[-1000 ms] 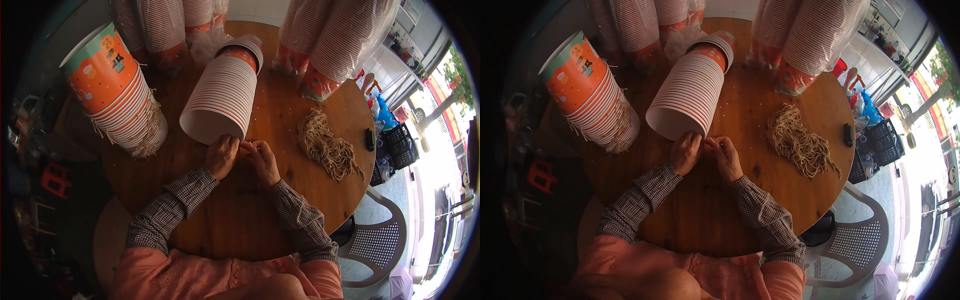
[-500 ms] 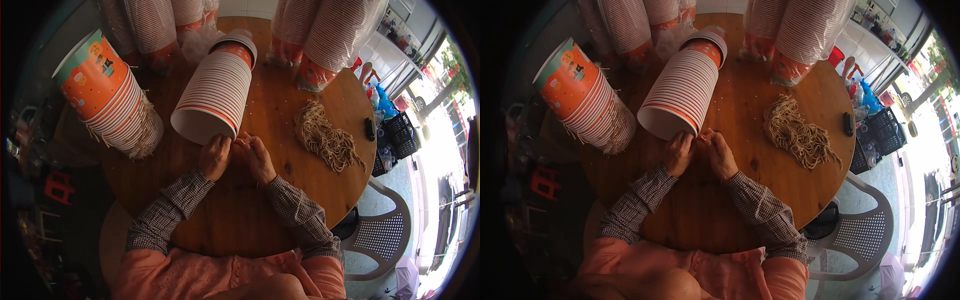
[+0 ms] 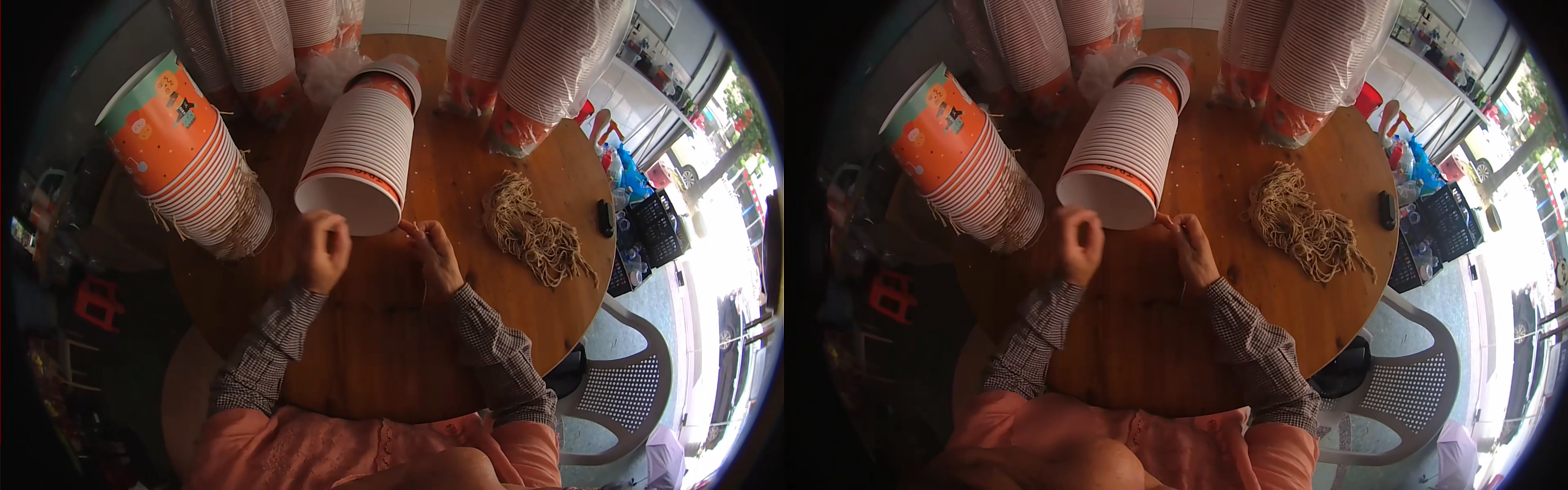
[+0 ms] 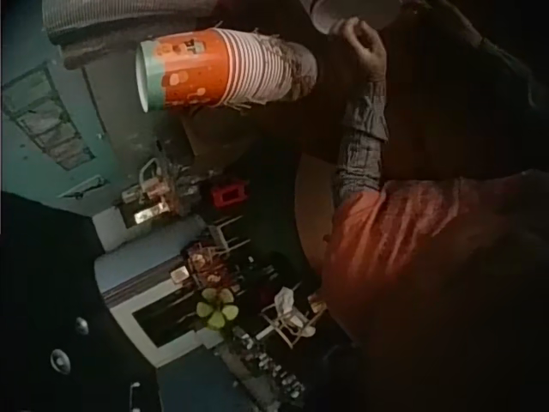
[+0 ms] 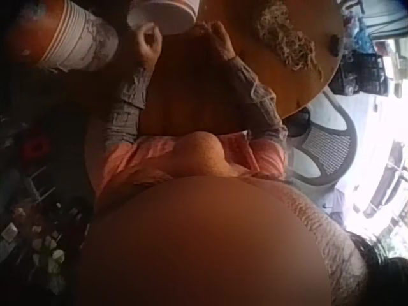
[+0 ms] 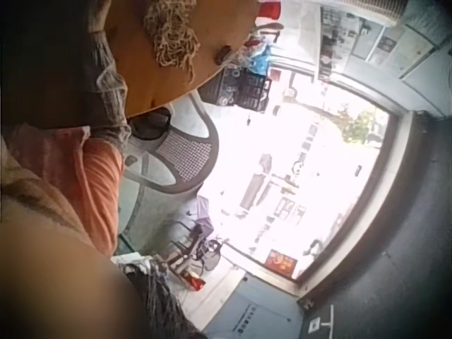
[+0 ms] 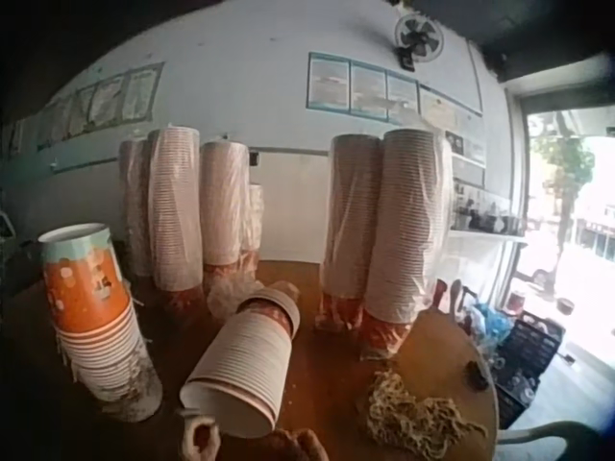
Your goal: The recorder is threading rope handles through holes in paper buckets and tying knots to secure them.
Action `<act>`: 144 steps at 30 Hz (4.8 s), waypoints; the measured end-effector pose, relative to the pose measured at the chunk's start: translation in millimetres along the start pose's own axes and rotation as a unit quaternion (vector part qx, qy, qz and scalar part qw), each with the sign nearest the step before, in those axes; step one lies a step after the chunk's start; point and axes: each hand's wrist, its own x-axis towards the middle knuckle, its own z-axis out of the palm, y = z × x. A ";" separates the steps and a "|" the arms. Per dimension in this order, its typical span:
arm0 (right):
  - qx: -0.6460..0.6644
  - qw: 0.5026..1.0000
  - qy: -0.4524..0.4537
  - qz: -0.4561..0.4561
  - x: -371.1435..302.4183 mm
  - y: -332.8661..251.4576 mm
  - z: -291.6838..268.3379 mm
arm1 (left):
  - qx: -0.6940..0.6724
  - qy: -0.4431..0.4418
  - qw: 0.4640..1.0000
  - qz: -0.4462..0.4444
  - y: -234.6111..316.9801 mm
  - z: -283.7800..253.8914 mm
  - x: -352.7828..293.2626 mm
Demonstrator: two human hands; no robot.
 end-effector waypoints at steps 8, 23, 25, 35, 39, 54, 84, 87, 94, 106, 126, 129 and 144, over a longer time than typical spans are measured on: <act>0.001 0.999 0.016 -0.035 4.3 -8.0 13.7 | 0.021 0.015 0.978 -0.206 -77.9 -14.4 -7.4; -0.036 0.996 0.027 -0.072 28.0 12.7 19.1 | -0.028 -0.148 0.940 -0.305 -71.7 -22.8 -16.2; 0.111 0.993 0.003 -0.043 11.4 14.8 22.9 | -0.043 -0.176 0.919 -0.351 -67.7 -24.9 -22.6; -0.153 0.985 -0.022 -0.078 -31.4 -10.9 51.1 | -0.087 -0.167 0.976 -0.108 22.2 -13.4 -22.9; -0.122 0.992 -0.022 -0.036 -36.7 -7.2 55.8 | -0.130 -0.229 0.943 -0.205 9.3 -8.3 -35.1; -0.107 0.992 -0.041 0.045 -36.2 -3.1 51.4 | -0.146 -0.223 0.948 -0.174 10.3 -22.6 -32.6; -0.148 0.986 0.003 -0.083 -43.5 -11.5 58.9 | -0.205 -0.158 0.923 -0.286 28.3 -30.0 -37.5; -0.166 0.979 0.014 -0.117 -43.3 -15.7 60.6 | -0.137 -0.194 0.946 -0.222 26.7 -27.2 -39.3; -0.214 0.971 0.012 -0.103 -41.6 -10.6 57.6 | -0.144 -0.208 0.949 -0.190 33.3 -21.6 -33.3; -0.210 0.974 0.017 -0.079 -40.6 -12.1 58.6 | -0.131 -0.191 0.961 -0.153 32.6 -20.9 -32.6; -0.141 0.984 0.002 -0.105 -37.2 -7.2 61.9 | -0.066 -0.142 0.980 -0.121 29.5 -11.6 -36.9; -0.206 0.965 0.012 -0.160 -34.7 -3.5 59.4 | -0.010 -0.161 0.986 -0.035 37.9 -16.0 -30.3; -0.271 0.957 0.099 0.011 -47.3 -13.8 17.2 | -0.254 -0.139 0.950 -0.116 64.7 33.2 -9.4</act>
